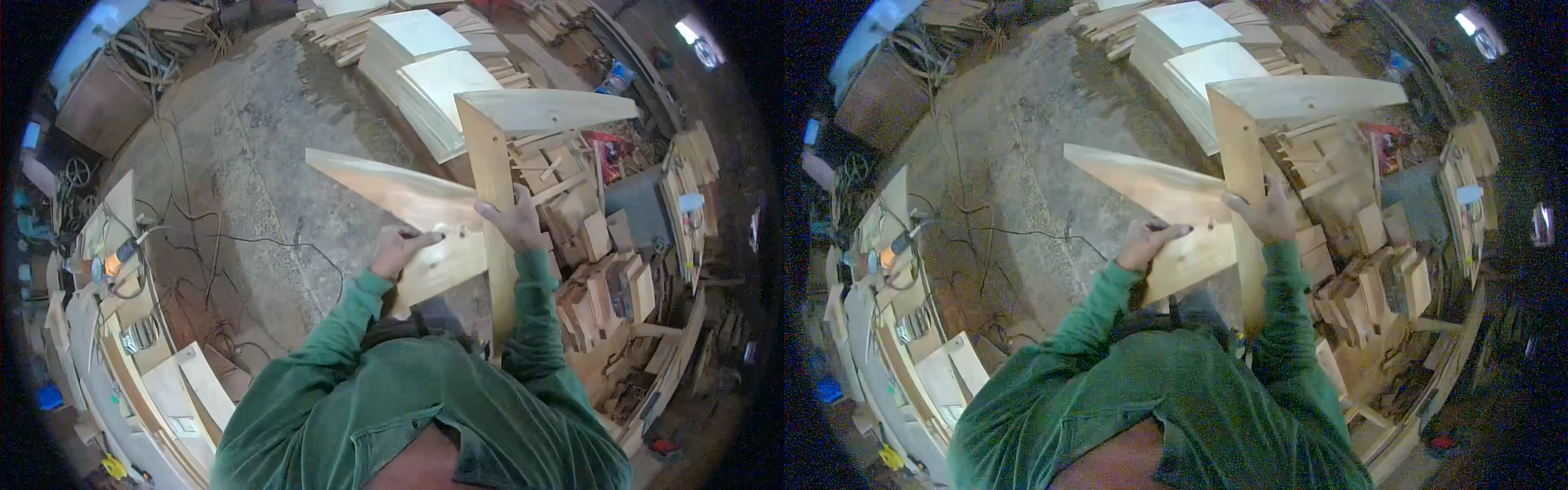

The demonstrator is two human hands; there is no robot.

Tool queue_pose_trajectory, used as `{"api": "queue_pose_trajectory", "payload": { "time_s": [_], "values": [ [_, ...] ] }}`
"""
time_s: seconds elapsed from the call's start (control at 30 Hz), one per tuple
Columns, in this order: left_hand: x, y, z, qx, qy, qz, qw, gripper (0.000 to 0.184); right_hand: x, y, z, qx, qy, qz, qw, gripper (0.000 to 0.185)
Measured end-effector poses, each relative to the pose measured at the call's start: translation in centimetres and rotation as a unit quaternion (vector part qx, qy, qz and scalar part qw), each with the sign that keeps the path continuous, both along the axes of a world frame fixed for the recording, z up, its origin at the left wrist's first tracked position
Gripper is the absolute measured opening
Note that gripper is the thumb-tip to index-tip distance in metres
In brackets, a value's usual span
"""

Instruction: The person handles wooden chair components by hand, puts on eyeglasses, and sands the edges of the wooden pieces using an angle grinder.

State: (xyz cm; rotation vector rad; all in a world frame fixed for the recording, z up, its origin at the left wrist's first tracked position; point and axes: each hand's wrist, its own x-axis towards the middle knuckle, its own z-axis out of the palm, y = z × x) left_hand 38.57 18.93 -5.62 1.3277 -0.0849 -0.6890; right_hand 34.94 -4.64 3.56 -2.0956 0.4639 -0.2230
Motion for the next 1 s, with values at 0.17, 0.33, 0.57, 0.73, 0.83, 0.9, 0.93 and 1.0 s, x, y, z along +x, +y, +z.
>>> {"api": "queue_pose_trajectory", "payload": {
  "time_s": [0.17,0.33,0.57,0.73,0.83,0.9,0.93,1.0],
  "values": [
    [9.1,-3.3,-1.6,-0.023,0.046,0.034,0.998,0.029,11.9,-3.7,-7.0,-0.062,0.01,-0.011,0.998,0.066],
    [18.4,-6.4,-6.2,-0.021,0.077,0.051,0.996,0.037,22.4,-9.7,-16.6,-0.038,-0.046,-0.008,0.998,0.051],
    [39.2,-15.1,-14.6,0.029,0.041,-0.013,0.999,0.039,40.6,-18.3,-21.8,0.19,-0.005,-0.083,0.978,0.042],
    [54.5,-20.4,-15.4,0.261,-0.067,-0.145,0.952,0.049,50.8,-21.9,-25.0,0.243,-0.043,-0.18,0.952,0.04],
    [60.6,-24.8,-12.5,0.361,-0.093,-0.19,0.908,0.05,54.4,-25.8,-32.9,0.259,-0.017,-0.234,0.937,0.045],
    [63.3,-26.9,-16.7,0.381,-0.171,-0.187,0.889,0.049,55.5,-27.0,-36.0,0.213,-0.018,-0.29,0.933,0.046],
    [64.6,-28.1,-17.8,0.389,-0.21,-0.184,0.878,0.049,56.1,-27.5,-36.8,0.189,-0.019,-0.316,0.929,0.046],
    [66.7,-30.2,-19.1,0.41,-0.191,-0.241,0.859,0.049,56.5,-27.9,-37.4,0.223,-0.043,-0.36,0.905,0.046]
  ]
}}
